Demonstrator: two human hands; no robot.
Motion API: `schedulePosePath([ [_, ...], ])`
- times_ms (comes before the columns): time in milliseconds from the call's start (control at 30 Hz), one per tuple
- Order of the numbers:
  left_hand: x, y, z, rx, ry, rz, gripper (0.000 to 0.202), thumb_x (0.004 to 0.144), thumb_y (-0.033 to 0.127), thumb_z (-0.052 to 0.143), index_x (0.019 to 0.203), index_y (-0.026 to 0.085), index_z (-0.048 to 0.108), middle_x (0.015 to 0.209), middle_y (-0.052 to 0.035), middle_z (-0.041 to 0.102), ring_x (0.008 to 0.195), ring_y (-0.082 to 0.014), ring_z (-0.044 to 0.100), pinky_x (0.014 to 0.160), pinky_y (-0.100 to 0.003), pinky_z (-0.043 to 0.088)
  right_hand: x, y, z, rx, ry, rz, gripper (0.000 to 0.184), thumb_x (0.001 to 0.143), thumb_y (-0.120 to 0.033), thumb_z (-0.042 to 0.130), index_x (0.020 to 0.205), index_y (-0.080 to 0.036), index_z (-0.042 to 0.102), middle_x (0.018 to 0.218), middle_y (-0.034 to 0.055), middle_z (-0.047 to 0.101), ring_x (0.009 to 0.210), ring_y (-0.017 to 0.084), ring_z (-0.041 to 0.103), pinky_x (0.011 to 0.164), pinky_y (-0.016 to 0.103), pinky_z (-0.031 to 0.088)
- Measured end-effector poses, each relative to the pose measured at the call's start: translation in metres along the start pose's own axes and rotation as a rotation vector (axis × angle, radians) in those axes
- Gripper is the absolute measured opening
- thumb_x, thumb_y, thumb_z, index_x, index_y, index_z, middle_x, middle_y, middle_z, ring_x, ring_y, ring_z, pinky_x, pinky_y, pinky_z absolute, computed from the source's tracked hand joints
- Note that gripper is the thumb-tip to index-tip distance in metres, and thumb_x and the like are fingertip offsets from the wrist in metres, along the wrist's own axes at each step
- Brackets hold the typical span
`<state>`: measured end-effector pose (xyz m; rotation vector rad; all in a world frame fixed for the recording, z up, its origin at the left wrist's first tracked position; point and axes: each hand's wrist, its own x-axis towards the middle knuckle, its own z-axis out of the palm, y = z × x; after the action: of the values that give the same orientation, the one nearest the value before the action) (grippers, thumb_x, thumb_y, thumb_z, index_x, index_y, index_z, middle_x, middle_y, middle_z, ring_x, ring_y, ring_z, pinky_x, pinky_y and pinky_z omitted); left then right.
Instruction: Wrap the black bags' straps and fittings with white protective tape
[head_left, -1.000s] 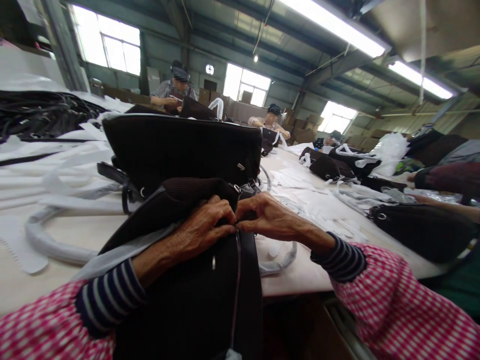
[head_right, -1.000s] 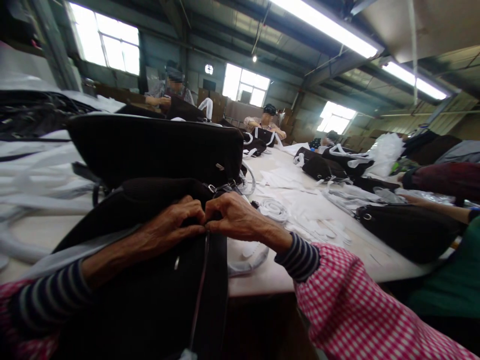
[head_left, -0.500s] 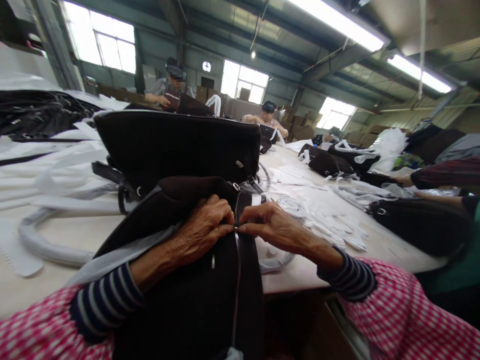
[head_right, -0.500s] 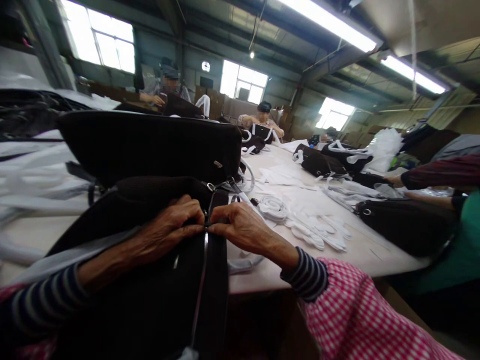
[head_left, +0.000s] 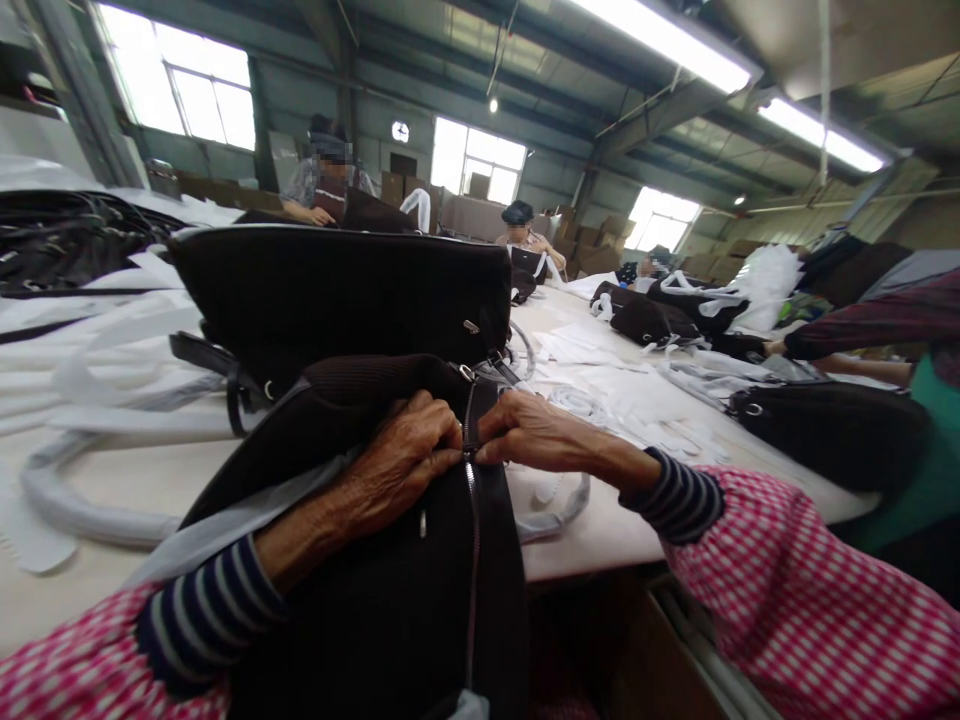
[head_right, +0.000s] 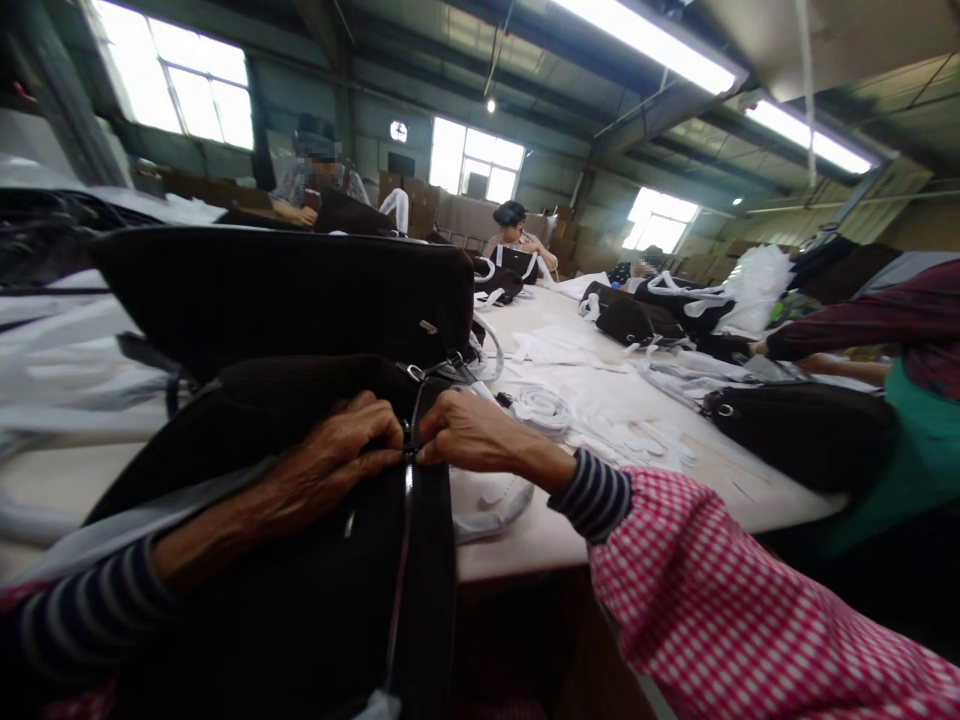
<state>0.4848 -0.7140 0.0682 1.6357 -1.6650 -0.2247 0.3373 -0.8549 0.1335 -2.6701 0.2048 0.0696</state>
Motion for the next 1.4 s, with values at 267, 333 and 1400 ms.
schedulePosePath([
  [267, 0.003, 0.003, -0.004, -0.094, -0.026, -0.045, 0.014, 0.090, 0.027, 0.055, 0.079, 0.020, 0.060, 0.085, -0.0018, 0.058, 0.090, -0.0231, 0.047, 0.083, -0.039, 0.032, -0.055, 0.009, 0.026, 0.638, 0.425, 0.146, 0.050, 0.086, -0.036, 0.076, 0.132, -0.022, 0.062, 0.068, -0.0047, 0.066, 0.042, 0.010, 0.048, 0.039, 0.021, 0.036],
  [333, 0.002, 0.002, -0.005, -0.106, -0.029, -0.050, 0.014, 0.090, 0.028, 0.056, 0.078, 0.020, 0.059, 0.085, -0.0014, 0.058, 0.090, -0.0228, 0.047, 0.083, -0.039, 0.032, -0.066, 0.005, 0.039, 0.600, 0.665, 0.117, 0.039, 0.091, -0.035, 0.072, 0.127, -0.023, 0.065, 0.066, -0.0050, 0.065, 0.043, 0.010, 0.047, 0.041, 0.021, 0.036],
  [1400, -0.003, 0.007, -0.010, -0.084, 0.094, -0.040, 0.021, 0.095, 0.036, 0.059, 0.088, 0.019, 0.069, 0.089, -0.0022, 0.062, 0.089, -0.0202, 0.059, 0.082, -0.033, 0.043, -0.009, 0.001, 0.054, 0.134, 0.557, -0.006, 0.005, 0.090, -0.014, 0.072, 0.089, -0.018, 0.073, 0.086, 0.0008, 0.072, 0.081, 0.017, 0.064, 0.075, 0.029, 0.042],
])
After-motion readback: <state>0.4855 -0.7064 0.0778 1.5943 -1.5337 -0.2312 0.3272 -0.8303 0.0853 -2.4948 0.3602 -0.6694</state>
